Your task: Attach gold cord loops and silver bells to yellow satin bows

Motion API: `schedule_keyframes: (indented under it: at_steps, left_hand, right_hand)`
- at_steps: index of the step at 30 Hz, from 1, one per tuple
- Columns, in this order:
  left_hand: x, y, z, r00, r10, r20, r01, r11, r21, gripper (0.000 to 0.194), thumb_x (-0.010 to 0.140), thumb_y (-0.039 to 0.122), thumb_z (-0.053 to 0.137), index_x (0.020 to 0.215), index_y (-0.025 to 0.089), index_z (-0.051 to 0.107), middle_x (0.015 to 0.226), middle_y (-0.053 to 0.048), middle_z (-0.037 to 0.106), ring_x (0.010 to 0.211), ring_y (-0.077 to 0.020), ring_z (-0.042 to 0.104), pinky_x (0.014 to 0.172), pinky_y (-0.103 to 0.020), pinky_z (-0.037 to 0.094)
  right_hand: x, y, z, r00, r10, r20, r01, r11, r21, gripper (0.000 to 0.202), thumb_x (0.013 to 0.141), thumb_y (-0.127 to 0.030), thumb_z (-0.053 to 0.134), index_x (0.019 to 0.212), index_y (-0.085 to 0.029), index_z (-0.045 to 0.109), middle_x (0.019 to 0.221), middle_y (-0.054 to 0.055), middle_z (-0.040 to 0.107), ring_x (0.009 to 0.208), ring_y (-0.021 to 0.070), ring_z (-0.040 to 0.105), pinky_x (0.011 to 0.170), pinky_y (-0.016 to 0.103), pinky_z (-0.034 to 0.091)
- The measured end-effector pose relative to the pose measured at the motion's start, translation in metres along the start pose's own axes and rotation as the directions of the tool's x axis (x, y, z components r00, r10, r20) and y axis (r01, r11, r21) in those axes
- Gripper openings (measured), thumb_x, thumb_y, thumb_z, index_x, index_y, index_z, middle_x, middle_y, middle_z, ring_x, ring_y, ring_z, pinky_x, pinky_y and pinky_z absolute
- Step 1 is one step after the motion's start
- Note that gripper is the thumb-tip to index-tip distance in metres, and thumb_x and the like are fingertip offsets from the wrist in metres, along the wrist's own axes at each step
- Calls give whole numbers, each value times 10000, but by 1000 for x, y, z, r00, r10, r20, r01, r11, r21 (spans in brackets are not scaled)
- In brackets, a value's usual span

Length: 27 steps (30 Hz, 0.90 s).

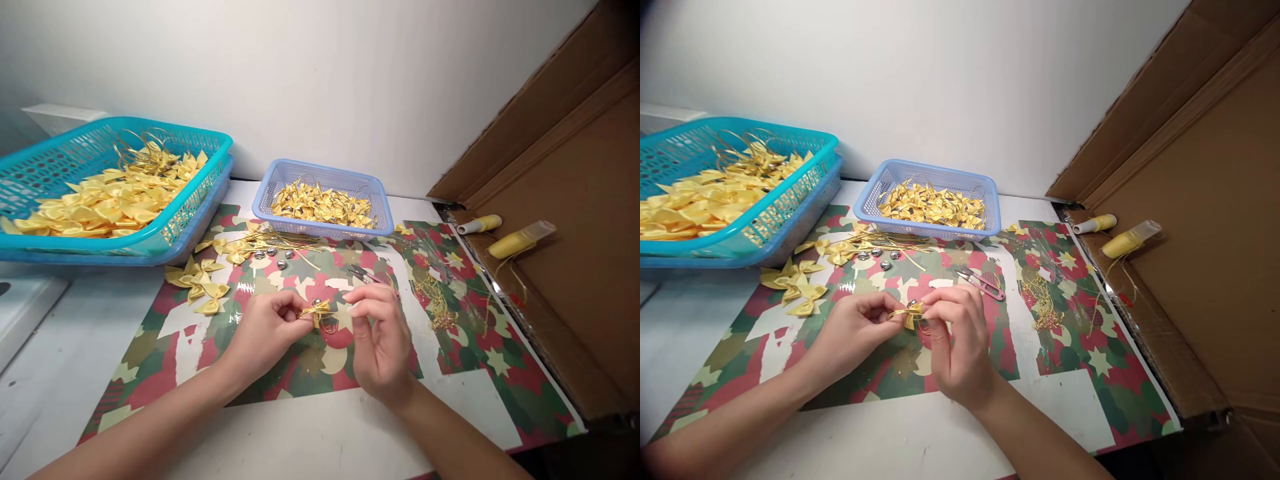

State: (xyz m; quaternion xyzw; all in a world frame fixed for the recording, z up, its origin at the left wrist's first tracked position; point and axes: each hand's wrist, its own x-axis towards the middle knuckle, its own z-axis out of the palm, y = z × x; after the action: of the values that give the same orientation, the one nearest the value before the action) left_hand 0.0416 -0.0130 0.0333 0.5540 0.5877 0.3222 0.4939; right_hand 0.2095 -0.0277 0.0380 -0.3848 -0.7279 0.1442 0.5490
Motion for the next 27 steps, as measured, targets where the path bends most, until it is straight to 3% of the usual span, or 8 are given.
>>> schedule_keyframes:
  at_steps: [3, 7, 10, 16, 24, 27]
  left_hand:
    - [1, -1, 0, 1000, -14, -4, 14, 1000, 23, 119, 645, 270, 606, 601, 162, 587, 557, 18, 531, 522, -108, 412, 473, -202, 296]
    - [3, -3, -1, 1000, -19, -5, 19, 998, 56, 123, 646, 271, 602, 596, 164, 568, 543, 27, 506, 518, -104, 397, 473, -199, 285]
    - [5, -4, -1, 1000, -29, 1, 29, 997, 72, 125, 651, 269, 601, 597, 167, 553, 543, 30, 492, 519, -101, 385, 481, -199, 283]
    - [7, -3, -1, 999, -53, 3, 53, 994, 96, 140, 654, 276, 597, 591, 167, 535, 520, 40, 453, 497, -90, 352, 469, -199, 250]
    - [11, 0, -6, 987, -144, 72, 137, 986, 99, 148, 628, 296, 586, 588, 167, 525, 502, 55, 437, 478, -78, 324, 459, -190, 223]
    - [12, 4, -10, 972, -204, 119, 196, 978, 72, 150, 599, 298, 596, 571, 172, 519, 493, 56, 448, 463, -78, 339, 449, -187, 226]
  right_hand:
    - [0, -3, -8, 991, 127, -44, -111, 958, 264, 177, 981, -124, 328, 992, -265, 435, 981, 18, 678, 746, 137, 651, 647, 321, 529]
    - [9, -5, -19, 949, 259, -181, -174, 906, 387, 94, 1002, -198, 349, 956, -264, 399, 761, -39, 645, 541, 118, 631, 501, 276, 518]
    - [20, -3, -29, 899, 294, -324, -164, 913, 373, 80, 985, -220, 407, 913, -253, 416, 640, -71, 541, 474, 113, 588, 481, 275, 514]
    - [33, 8, -47, 813, 225, -537, -77, 956, 283, 98, 962, -215, 444, 867, -235, 458, 580, -79, 437, 432, 100, 508, 465, 262, 454]
    - [39, 18, -58, 734, 177, -655, -12, 969, 247, 73, 935, -204, 495, 864, -215, 481, 592, -75, 443, 456, 105, 482, 483, 274, 450]
    - [41, 21, -61, 728, 197, -656, -20, 963, 267, 66, 929, -194, 495, 866, -211, 483, 592, -79, 442, 458, 103, 483, 494, 274, 463]
